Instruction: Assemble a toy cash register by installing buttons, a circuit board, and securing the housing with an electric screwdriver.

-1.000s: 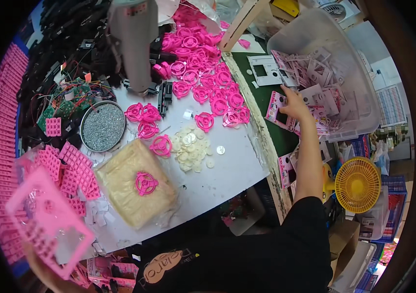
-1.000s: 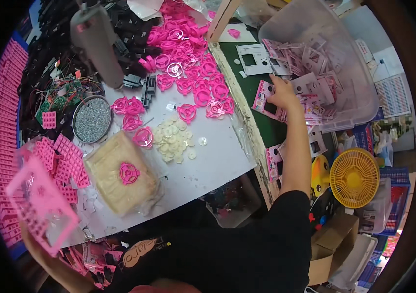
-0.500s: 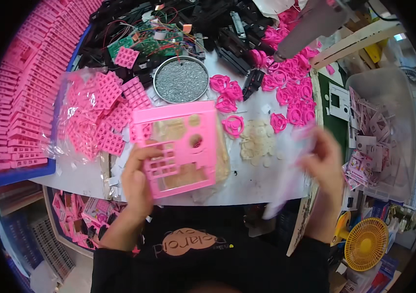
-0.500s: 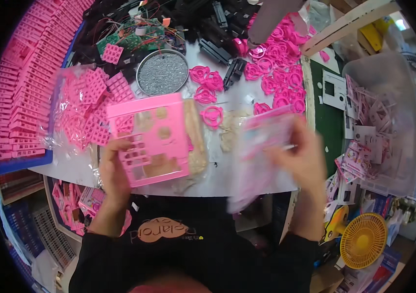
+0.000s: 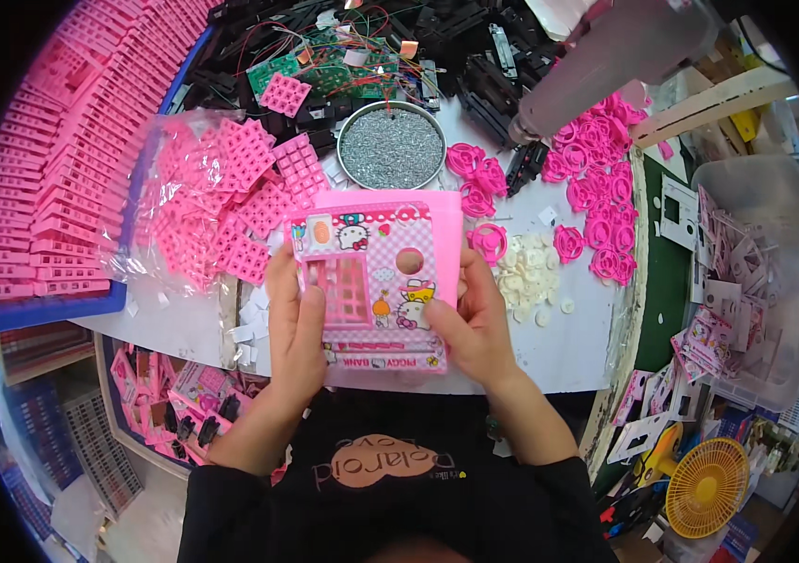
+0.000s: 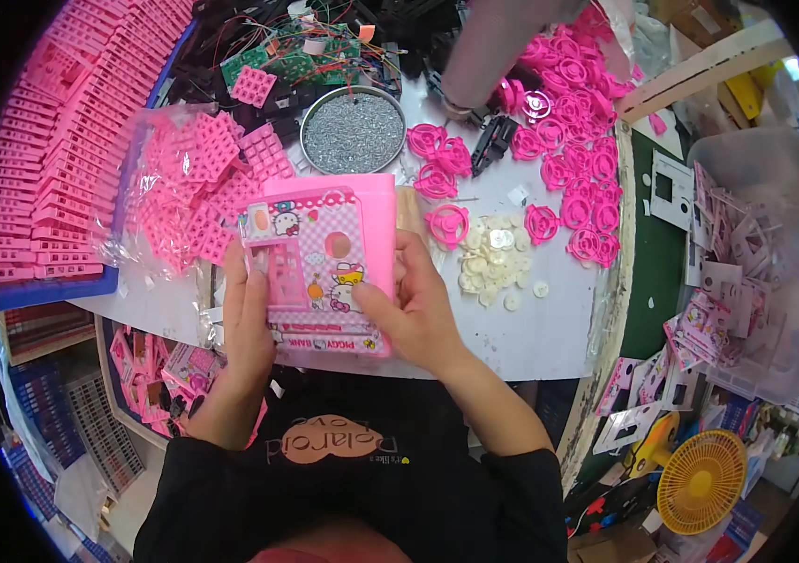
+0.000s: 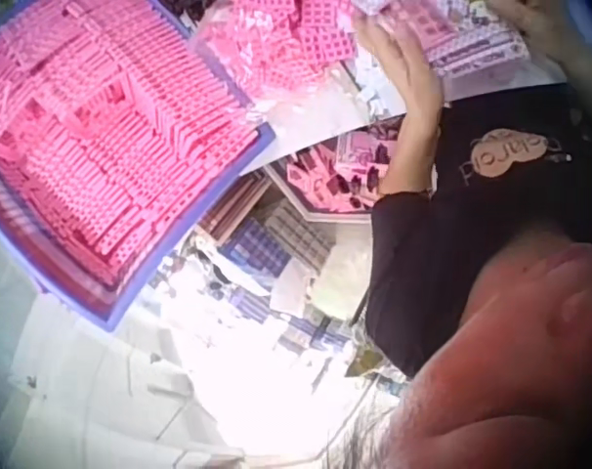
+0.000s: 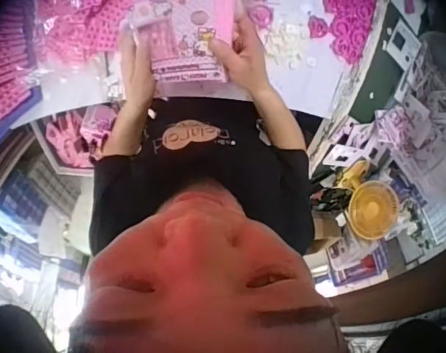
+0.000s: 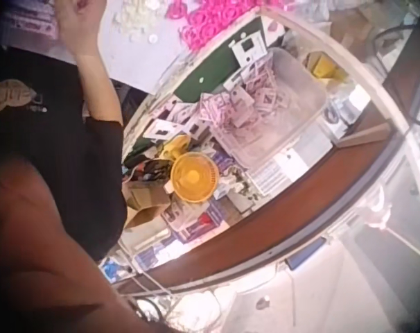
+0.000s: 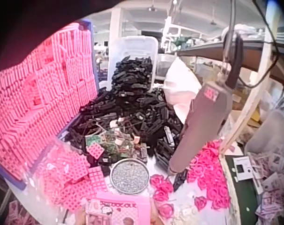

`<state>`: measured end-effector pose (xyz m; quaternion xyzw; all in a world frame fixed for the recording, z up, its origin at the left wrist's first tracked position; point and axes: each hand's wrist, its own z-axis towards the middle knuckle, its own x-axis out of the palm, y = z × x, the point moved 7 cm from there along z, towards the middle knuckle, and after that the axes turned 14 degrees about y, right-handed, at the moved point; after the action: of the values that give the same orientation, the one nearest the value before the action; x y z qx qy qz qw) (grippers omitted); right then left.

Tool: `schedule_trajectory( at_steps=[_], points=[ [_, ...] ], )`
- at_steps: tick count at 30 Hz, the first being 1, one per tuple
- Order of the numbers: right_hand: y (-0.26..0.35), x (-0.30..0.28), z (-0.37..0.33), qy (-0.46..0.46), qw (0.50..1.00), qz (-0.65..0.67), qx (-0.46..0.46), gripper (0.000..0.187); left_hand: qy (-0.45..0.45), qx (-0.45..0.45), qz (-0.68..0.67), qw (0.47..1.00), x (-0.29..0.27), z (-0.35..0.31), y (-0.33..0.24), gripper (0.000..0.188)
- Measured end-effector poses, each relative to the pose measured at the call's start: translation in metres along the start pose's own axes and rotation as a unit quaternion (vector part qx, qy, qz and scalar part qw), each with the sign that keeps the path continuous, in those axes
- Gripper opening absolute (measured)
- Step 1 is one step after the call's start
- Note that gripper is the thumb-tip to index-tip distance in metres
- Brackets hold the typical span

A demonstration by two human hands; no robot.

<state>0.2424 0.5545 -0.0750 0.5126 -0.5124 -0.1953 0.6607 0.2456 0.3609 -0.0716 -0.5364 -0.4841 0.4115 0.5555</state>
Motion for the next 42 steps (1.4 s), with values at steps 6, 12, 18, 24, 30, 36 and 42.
schedule_trajectory(
  at_steps=[6,12,18,24,30,36,42],
  points=[
    [0.009,0.020,0.002,-0.011,0.968,-0.218,-0.121,0.060,-0.039,0.089,0.289,0.952,-0.002,-0.001,-0.016,0.097],
    [0.010,0.021,-0.001,-0.002,0.939,-0.327,-0.108,0.065,-0.011,0.093,0.315,0.944,-0.004,-0.001,-0.003,0.113],
    [0.018,0.032,-0.003,-0.037,0.935,-0.334,-0.114,0.063,-0.044,0.083,0.255,0.962,-0.018,-0.008,0.010,0.121],
    [0.025,0.026,-0.001,-0.019,0.923,-0.375,-0.088,0.066,-0.063,0.186,0.283,0.939,-0.028,-0.024,-0.010,0.119],
    [0.014,0.021,0.008,-0.002,0.955,-0.282,-0.091,0.075,0.014,0.015,0.049,0.999,-0.003,-0.005,-0.002,0.109],
    [0.013,0.028,0.006,0.012,0.936,-0.335,-0.107,0.080,-0.006,0.003,0.061,0.998,-0.005,-0.004,0.013,0.107],
    [0.009,0.026,0.003,0.026,0.928,-0.353,-0.115,0.083,0.018,-0.017,0.198,0.980,-0.012,-0.013,0.017,0.110]
  ],
)
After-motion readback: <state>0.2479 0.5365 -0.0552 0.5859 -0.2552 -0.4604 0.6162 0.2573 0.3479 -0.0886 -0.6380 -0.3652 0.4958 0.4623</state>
